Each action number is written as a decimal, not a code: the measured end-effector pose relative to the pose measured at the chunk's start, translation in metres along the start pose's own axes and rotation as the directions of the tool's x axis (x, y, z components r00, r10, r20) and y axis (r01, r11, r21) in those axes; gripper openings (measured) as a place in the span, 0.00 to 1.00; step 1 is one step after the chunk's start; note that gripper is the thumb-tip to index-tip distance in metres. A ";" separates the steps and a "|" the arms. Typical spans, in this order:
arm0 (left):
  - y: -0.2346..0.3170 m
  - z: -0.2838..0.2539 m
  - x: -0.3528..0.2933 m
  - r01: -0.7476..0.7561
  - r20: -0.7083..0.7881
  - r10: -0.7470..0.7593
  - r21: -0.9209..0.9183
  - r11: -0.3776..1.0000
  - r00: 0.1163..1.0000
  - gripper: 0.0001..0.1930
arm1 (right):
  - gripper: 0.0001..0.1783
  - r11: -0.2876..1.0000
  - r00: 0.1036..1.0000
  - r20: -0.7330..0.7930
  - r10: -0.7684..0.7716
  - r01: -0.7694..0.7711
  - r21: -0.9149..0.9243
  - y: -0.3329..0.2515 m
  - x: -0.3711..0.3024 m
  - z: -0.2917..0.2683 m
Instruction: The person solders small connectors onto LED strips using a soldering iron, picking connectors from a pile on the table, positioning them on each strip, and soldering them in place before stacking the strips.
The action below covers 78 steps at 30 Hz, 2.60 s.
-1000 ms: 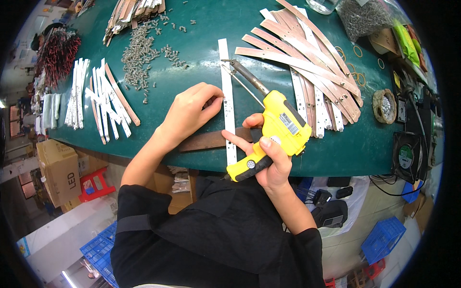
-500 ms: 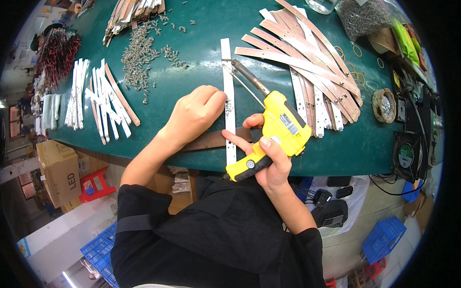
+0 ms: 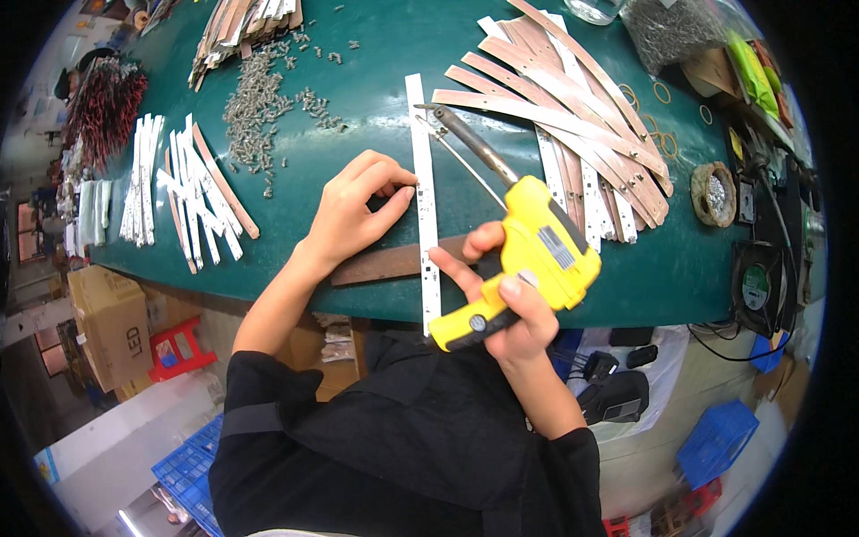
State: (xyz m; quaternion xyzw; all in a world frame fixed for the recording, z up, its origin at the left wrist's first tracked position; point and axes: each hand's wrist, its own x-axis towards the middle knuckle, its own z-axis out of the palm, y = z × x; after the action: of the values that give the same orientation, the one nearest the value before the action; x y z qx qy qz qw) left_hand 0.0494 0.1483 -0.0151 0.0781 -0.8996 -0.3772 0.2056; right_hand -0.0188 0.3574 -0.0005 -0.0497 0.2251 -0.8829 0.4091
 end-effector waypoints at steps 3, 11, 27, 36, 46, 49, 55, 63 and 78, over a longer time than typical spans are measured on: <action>0.001 -0.002 -0.001 0.037 -0.018 -0.038 -0.029 0.999 0.999 0.08 | 0.37 0.978 1.000 0.012 -0.028 0.030 -0.208 -0.021 -0.009 0.006; 0.000 -0.003 0.000 0.022 -0.027 -0.023 -0.005 1.000 0.999 0.08 | 0.43 0.780 0.997 -0.083 -0.004 -0.048 -0.624 -0.046 -0.017 0.020; 0.004 -0.003 -0.002 0.124 0.019 -0.123 -0.098 0.987 0.992 0.06 | 0.34 1.000 1.000 -0.011 -0.014 0.014 0.002 0.016 0.011 -0.006; -0.005 -0.009 -0.003 0.452 0.247 -0.385 -0.596 0.663 0.889 0.07 | 0.34 1.000 0.999 -0.027 -0.027 0.027 0.013 0.016 0.012 -0.008; -0.002 -0.007 0.001 0.505 0.288 -0.419 -0.579 0.640 0.861 0.08 | 0.32 0.999 0.999 -0.004 -0.034 0.034 0.010 0.016 0.011 -0.012; -0.005 -0.010 0.004 0.540 0.336 -0.437 -0.660 0.522 0.834 0.08 | 0.27 0.999 0.999 -0.006 -0.042 0.042 -0.025 0.009 0.010 -0.009; 0.005 -0.009 0.000 0.560 0.382 -0.426 -0.687 0.463 0.820 0.08 | 0.35 0.999 0.978 0.204 -0.029 0.024 0.025 0.006 0.014 0.002; 0.014 -0.008 -0.002 0.293 0.168 -0.262 -0.207 0.933 0.951 0.06 | 0.34 0.994 0.993 0.029 -0.112 0.112 0.006 0.022 0.021 -0.011; 0.002 -0.003 -0.002 -0.196 0.057 0.194 0.029 0.980 0.979 0.08 | 0.33 0.994 0.994 0.040 -0.099 0.100 -0.034 0.022 0.023 -0.013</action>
State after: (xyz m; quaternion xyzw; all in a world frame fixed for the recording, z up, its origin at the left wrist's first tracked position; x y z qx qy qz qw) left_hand 0.0528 0.1488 -0.0124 -0.0171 -0.9145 -0.3415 0.2161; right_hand -0.0216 0.3324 -0.0240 -0.0850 0.2302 -0.8969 0.3679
